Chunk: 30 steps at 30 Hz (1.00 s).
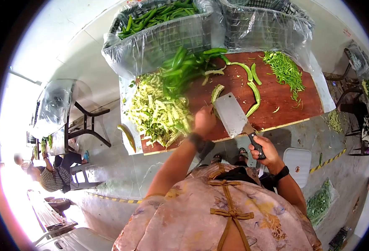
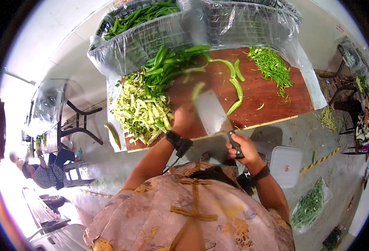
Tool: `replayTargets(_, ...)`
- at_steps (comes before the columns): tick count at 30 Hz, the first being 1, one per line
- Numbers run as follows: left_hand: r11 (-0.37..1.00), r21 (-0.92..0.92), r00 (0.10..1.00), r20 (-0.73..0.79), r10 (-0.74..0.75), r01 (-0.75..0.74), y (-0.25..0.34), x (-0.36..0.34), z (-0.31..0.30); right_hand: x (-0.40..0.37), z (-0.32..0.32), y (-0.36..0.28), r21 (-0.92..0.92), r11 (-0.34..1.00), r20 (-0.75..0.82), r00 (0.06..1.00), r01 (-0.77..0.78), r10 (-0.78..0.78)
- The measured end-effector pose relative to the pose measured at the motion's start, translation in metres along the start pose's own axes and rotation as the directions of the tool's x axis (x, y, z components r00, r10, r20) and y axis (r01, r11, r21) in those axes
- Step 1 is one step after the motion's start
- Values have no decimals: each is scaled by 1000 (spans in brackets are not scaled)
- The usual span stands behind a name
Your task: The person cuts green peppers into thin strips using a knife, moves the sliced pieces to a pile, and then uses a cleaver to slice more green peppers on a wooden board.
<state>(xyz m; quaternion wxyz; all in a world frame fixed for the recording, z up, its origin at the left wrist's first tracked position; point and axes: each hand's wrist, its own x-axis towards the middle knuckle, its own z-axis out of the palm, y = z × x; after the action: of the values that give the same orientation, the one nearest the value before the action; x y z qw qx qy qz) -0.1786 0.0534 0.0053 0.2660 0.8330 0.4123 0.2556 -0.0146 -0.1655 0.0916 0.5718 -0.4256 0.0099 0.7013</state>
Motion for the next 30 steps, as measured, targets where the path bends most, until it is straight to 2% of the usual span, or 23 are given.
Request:
replayTargets(5, 999, -49, 1000, -22, 14, -15, -2, -1, 0, -6, -8, -10, 8, 999, 11, 999, -43, 43)
replayTargets(7, 1000, 18, 998, 51, -22, 21, -4, 1, 1, -4, -9, -12, -8, 1000, -50, 999, 10, -10)
replayTargets(9, 998, 53, 1000, 16, -20, 19, -5, 9, 3, -7, -4, -13, -40, 998, -59, 997, 40, -42)
replayTargets(11, 996, 89, 1000, -17, -20, 21, -7, 17, 1, -13, 3, -10, -184, 982, -93, 994, 44, -62)
replayTargets(14, 998, 50, 999, -24, 28, -27, 6, 35, -11, -17, 5, -5, -207, 978, -62, 997, 24, -37)
replayTargets(17, 997, 80, 999, -34, 1, 2, 17, 55, -15, -19, 7, -4, -237, 971, -69, 997, 15, -33)
replayTargets(19, 977, 168, 987, 72, -145, 131, 21, 66, -18, -21, 4, -3, -249, 968, -42, 998, 24, -35)
replayTargets(20, 978, 166, 987, 76, -139, 125, 18, 70, -17, -22, 3, -4, -246, 969, -45, 998, 28, -40)
replayTargets(22, 970, 165, 983, 48, 175, -181, -4, 75, -8, -23, 3, -4, -266, 964, -49, 998, 22, -36)
replayTargets(23, 969, 165, 982, 54, 179, -185, -14, 81, -4, -23, 2, -3, -261, 965, -52, 998, 24, -39)
replayTargets(25, 927, 210, 935, 241, 260, -311, -23, 89, -2, -22, 0, -2, -312, 950, -57, 997, 30, -50)
replayTargets(30, 946, 110, 945, 162, 285, -304, -24, 91, -8, -19, 0, -4, -322, 946, -48, 998, 28, -46)
